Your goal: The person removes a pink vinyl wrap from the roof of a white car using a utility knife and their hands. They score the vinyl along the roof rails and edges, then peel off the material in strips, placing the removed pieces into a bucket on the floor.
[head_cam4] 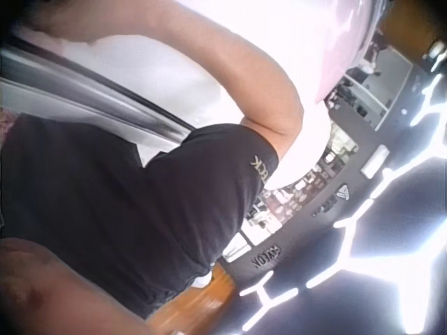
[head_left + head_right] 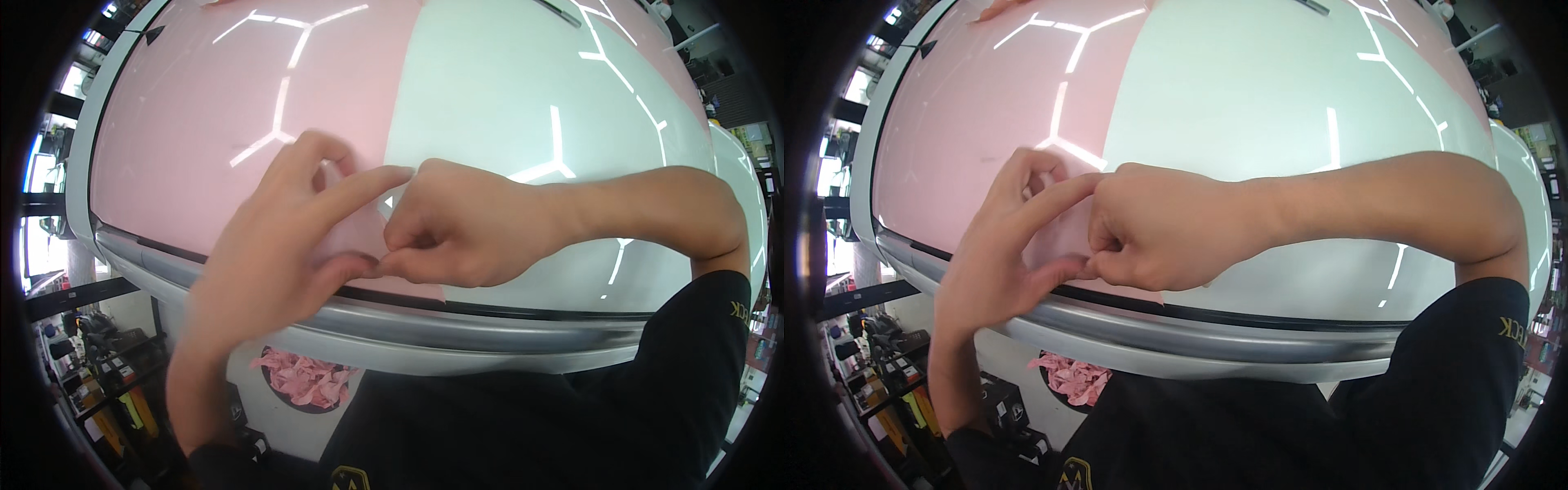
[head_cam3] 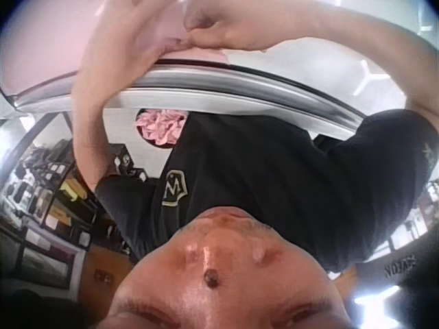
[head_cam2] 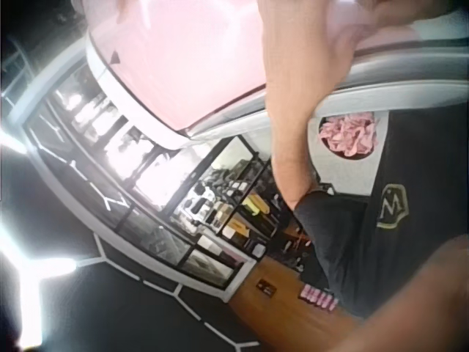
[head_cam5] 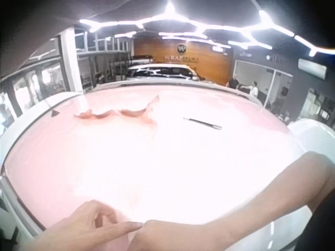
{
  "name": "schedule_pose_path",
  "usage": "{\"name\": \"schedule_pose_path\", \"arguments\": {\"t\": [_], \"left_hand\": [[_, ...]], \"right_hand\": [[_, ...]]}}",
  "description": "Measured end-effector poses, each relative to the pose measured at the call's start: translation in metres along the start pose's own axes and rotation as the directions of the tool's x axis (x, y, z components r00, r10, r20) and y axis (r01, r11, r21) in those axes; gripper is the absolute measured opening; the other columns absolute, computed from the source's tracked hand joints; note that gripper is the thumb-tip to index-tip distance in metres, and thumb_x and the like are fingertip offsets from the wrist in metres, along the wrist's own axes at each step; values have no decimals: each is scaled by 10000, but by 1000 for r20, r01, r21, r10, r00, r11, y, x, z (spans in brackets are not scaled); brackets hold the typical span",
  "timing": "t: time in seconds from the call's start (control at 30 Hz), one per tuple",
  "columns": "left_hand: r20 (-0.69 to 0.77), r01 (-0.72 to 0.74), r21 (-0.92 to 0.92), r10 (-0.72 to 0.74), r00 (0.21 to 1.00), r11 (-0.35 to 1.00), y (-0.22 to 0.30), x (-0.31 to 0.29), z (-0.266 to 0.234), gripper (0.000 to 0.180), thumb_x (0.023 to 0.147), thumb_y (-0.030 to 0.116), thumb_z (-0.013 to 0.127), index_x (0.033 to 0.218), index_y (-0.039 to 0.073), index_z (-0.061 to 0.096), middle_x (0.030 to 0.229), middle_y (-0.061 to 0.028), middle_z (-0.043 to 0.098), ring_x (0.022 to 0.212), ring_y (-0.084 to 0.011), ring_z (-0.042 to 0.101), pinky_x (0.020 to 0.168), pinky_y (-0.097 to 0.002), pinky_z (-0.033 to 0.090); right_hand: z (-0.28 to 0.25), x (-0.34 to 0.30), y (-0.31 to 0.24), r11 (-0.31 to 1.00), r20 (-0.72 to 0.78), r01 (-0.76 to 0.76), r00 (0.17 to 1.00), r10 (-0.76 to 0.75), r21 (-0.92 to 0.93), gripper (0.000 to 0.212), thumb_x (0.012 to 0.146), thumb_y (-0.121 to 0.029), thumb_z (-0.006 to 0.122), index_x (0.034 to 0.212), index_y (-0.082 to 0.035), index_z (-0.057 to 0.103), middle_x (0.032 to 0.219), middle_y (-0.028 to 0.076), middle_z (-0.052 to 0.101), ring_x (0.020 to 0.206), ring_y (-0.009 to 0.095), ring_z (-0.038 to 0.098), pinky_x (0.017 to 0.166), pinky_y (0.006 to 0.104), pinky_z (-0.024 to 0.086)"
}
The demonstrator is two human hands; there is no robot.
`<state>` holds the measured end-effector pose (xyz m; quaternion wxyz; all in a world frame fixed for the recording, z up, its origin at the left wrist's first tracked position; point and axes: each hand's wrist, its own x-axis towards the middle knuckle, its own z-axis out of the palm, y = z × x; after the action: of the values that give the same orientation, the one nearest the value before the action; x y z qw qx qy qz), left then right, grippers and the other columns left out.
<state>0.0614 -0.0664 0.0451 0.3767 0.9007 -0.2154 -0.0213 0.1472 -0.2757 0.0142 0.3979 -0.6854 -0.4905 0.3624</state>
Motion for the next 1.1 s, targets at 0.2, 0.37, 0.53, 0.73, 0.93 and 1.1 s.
{"name": "schedule_pose_path", "arguments": {"t": [0.2, 0.37, 0.53, 0.73, 0.93, 1.1], "left_hand": [[201, -364, -59, 369, 908, 929, -43, 31, 15, 411, 699, 41, 812, 1086, 52, 676, 1146, -92, 573, 1046, -289, 550, 914, -410, 460], [415, -526, 136, 434, 800, 840, -25, 31, 18, 234, 781, 160, 774, 981, 81, 681, 1022, -43, 605, 1024, -215, 568, 856, -333, 456], [722, -766, 433, 326, 611, 476, 5, 47, 22, 69, 813, 186, 712, 841, 132, 681, 850, -5, 616, 918, -176, 603, 776, -301, 440], [900, -871, 314, 174, 400, 378, 41, 62, 6, 171, 787, 152, 702, 622, 164, 655, 628, 15, 581, 687, -182, 594, 666, -311, 435], [938, -766, 142, 163, 307, 627, 23, 69, 18, 141, 760, 206, 746, 650, 131, 697, 626, 0, 590, 686, -189, 601, 654, -311, 471], [892, -841, -73, 413, 186, 536, 9, 90, -1, 195, 778, 279, 735, 710, 98, 705, 708, 0, 597, 770, -182, 599, 692, -289, 475]], "right_hand": [[0, -15, -25, 970, -25, -241, 970, 240, -36, 291, 972, -149, 660, 735, 16, 627, 527, 132, 517, 454, 262, 491, 497, 382, 408], [-35, -70, -45, 947, -350, -271, 916, 199, -172, 290, 992, -108, 651, 730, 2, 595, 538, 65, 520, 464, 129, 530, 456, 291, 380], [-22, -94, -18, 910, -448, -414, 817, 362, -20, 306, 1004, -110, 634, 723, -5, 575, 570, 42, 541, 484, 91, 502, 463, 273, 369], [-3, -83, 18, 934, -507, -240, 858, 77, -265, 288, 989, -130, 638, 734, -8, 582, 571, 89, 483, 488, 206, 403, 504, 323, 344], [-6, -85, 36, 918, -545, -79, 823, -160, -389, 261, 995, -96, 629, 748, -25, 585, 554, 36, 453, 469, 144, 405, 473, 298, 321], [-7, -87, 37, 909, -561, -55, 802, -207, -413, 257, 1000, -79, 619, 751, -26, 586, 544, 25, 448, 449, 127, 396, 458, 283, 307]]}}
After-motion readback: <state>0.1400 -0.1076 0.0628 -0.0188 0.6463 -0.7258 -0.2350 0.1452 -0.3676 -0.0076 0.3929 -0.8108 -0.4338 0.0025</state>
